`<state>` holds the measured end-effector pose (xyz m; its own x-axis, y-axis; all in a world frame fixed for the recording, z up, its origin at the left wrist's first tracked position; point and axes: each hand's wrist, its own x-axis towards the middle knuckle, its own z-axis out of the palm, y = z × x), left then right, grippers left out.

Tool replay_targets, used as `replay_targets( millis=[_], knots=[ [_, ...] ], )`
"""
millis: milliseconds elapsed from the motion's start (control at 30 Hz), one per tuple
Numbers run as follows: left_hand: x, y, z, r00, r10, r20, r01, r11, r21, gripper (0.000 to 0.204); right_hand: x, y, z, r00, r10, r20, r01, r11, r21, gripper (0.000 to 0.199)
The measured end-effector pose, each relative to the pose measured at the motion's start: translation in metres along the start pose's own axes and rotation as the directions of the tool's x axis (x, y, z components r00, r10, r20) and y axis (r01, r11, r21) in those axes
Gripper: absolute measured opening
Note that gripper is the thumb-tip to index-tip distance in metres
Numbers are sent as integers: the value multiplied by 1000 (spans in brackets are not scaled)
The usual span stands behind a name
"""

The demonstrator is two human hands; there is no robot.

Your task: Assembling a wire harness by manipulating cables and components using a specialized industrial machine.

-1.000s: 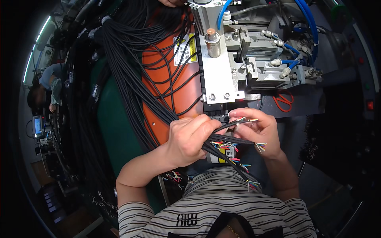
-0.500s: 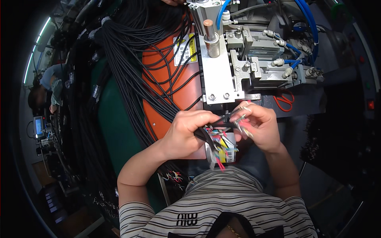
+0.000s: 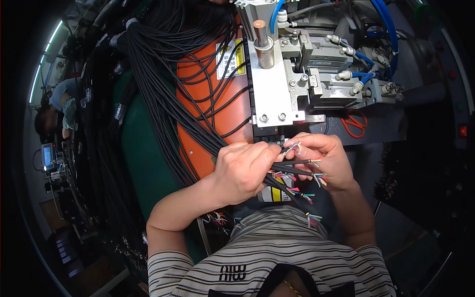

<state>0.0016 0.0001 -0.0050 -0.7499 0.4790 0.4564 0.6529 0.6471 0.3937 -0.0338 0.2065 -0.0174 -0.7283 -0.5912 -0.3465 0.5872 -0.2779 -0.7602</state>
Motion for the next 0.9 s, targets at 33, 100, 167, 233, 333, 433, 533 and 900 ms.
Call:
replay_targets(
  millis=[33, 100, 167, 233, 333, 433, 533, 900],
  knots=[
    [0, -1, 1, 1000, -9, -6, 9, 998, -68, 30, 1, 2, 0, 1000, 0, 0, 0, 1000, 1, 16],
    [0, -4, 3, 999, -28, -17, 24, 979, -200, 29, 5, 10, 0, 961, -275, 9, 272, 942, -197, 12],
    [-1, -3, 4, 999, -42, -1, 41, 979, -199, 31, 6, 11, 0, 914, -405, 34, 397, 871, -290, 11],
    [-3, -1, 5, 997, -72, 29, 76, 977, -198, 35, 8, 6, 0, 735, -639, 227, 588, 435, -682, 7],
    [-4, 3, 0, 992, -90, 87, 99, 989, -107, 41, 5, 3, 3, 645, -675, 358, 555, 92, -827, 5],
    [-1, 6, -3, 991, -76, 113, 78, 997, -9, 45, 0, -1, 2, 790, -532, 306, 344, -30, -938, 10],
    [0, 7, -2, 993, -27, 114, 16, 995, 96, 49, 3, 0, -1, 787, -526, 321, 369, -14, -929, 10],
    [5, 5, -4, 984, 59, 169, -85, 985, 149, 44, 5, 9, -3, 773, -561, 298, 355, -7, -935, 8]
  ],
)
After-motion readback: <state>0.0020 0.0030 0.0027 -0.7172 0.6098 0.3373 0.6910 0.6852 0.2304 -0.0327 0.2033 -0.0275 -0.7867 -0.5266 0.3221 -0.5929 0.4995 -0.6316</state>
